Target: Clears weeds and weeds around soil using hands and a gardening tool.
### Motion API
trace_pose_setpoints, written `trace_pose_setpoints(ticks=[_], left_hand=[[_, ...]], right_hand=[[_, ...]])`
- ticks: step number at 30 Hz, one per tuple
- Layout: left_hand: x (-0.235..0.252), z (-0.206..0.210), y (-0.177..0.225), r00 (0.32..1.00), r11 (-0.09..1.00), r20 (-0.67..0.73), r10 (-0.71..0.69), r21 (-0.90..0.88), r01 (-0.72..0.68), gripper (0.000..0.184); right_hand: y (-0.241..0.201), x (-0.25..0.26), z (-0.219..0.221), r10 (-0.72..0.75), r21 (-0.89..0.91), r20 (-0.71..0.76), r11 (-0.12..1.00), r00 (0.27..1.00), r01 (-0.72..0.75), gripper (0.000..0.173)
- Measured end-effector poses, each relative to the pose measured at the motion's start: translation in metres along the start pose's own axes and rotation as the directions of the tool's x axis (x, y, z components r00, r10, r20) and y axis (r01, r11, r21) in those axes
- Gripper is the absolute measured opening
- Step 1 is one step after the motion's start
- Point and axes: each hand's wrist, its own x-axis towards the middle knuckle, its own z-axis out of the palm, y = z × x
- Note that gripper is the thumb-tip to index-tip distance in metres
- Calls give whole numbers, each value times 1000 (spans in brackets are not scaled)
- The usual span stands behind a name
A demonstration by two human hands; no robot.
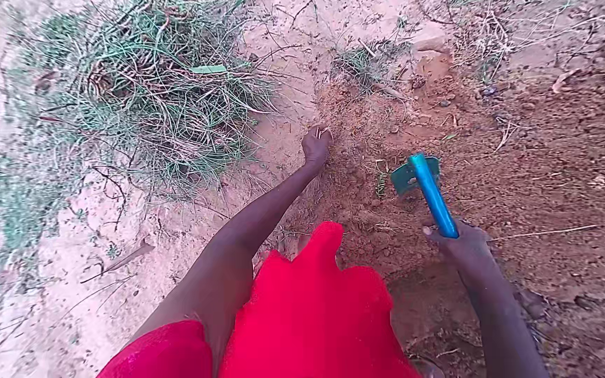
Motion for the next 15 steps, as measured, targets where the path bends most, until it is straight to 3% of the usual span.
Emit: trace_pose_setpoints(ticks=[2, 6, 10, 15], left_hand=[[15, 10, 9, 987, 991, 161, 15, 130, -36, 33], [46, 53, 34, 901, 889, 424, 91, 373, -266, 35], [70, 88, 52, 901, 812, 431, -61, 546, -206, 32], [71, 95, 49, 888, 820, 459, -4, 510, -260, 33]], right_hand=[[-2, -1, 0, 4, 0, -2, 1000, 1000, -4, 26], [-6, -2, 1, 30, 28, 4, 999, 1000, -30, 25], [-7, -3, 1, 44, 41, -6, 998, 999, -44, 25], [-6, -3, 2, 55, 61, 1, 997, 998, -55, 24]])
